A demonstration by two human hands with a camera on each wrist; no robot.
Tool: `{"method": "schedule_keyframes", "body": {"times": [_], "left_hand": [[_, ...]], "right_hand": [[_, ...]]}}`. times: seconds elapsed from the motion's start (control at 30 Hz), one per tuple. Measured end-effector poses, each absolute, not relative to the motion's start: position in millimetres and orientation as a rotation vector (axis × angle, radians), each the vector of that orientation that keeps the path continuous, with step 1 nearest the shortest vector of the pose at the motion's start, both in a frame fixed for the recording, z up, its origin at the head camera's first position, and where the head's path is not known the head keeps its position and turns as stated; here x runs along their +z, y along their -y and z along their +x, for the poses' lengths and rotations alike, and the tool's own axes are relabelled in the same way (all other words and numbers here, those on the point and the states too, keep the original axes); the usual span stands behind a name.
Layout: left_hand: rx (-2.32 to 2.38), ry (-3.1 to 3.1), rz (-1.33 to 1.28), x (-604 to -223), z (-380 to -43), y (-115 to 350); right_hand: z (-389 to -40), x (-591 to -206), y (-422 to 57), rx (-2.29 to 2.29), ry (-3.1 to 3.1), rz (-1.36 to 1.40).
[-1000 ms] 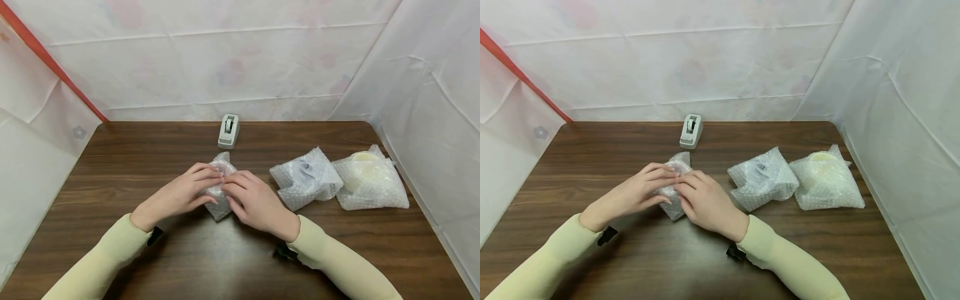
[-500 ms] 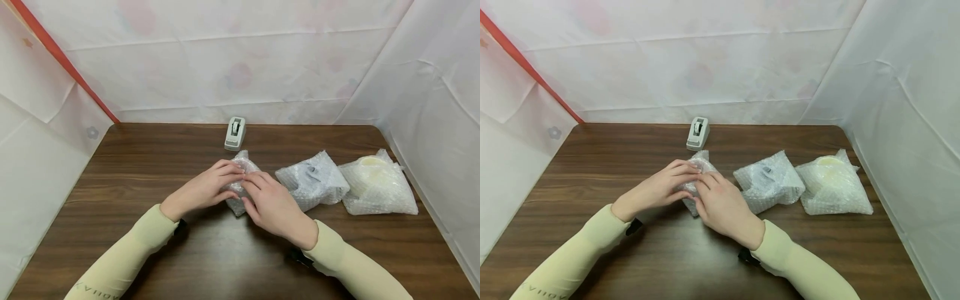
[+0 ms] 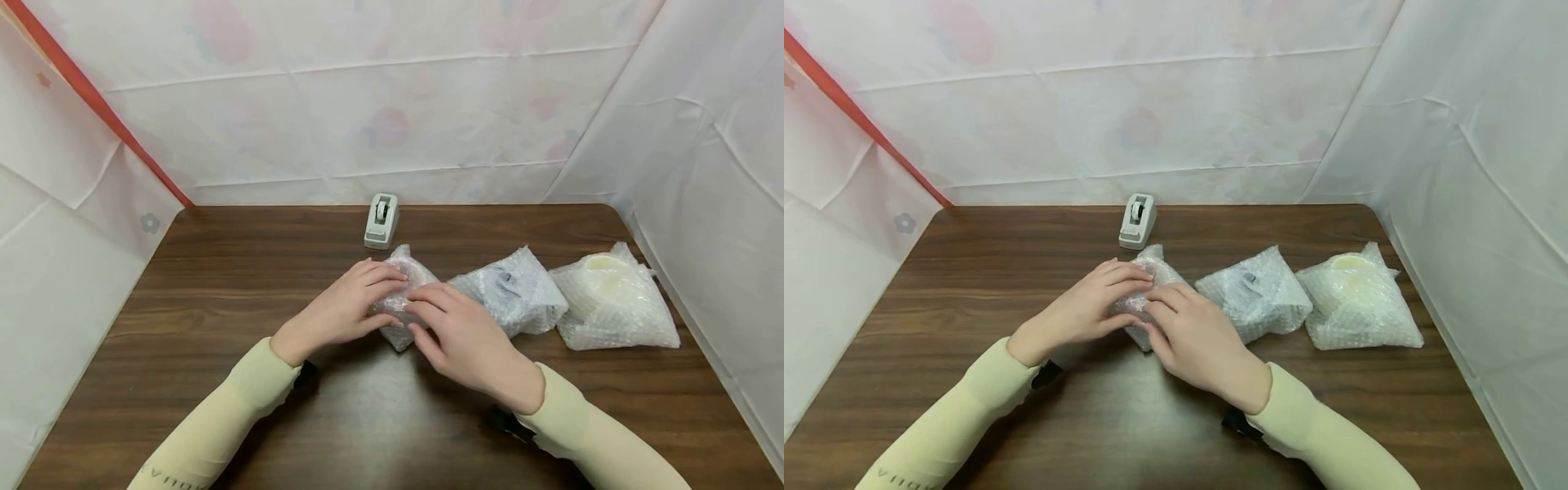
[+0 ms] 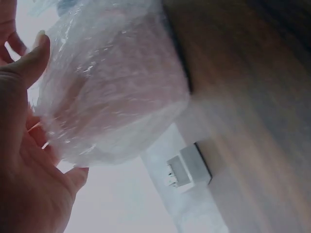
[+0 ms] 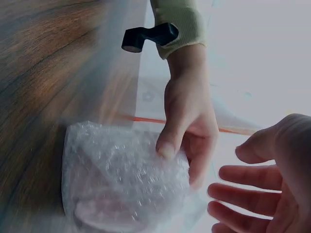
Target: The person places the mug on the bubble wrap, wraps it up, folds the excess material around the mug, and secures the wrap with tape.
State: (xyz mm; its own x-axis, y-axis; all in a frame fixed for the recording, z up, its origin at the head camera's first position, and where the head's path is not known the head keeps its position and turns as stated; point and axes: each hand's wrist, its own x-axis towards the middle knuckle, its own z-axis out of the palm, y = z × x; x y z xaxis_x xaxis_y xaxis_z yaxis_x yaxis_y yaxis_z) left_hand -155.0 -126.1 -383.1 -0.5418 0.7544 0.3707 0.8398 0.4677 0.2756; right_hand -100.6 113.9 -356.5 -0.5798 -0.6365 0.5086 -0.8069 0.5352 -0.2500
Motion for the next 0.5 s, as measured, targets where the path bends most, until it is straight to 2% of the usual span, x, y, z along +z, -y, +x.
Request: {"method": "schedule_keyframes", "body": {"times": [0.2,0.5], "left_hand": [[-0.742,2.542,-1.26,-369.7,-146.9,129.9],[-0.65,2.365,-0.886,-353.9,-145.4,139.5]], "right_hand": [[-103.2,-348.6,-141.3,0.77,2.328,1.156],[-126.2,-348.2,-170.5,0.841,2.302,1.01]]}}
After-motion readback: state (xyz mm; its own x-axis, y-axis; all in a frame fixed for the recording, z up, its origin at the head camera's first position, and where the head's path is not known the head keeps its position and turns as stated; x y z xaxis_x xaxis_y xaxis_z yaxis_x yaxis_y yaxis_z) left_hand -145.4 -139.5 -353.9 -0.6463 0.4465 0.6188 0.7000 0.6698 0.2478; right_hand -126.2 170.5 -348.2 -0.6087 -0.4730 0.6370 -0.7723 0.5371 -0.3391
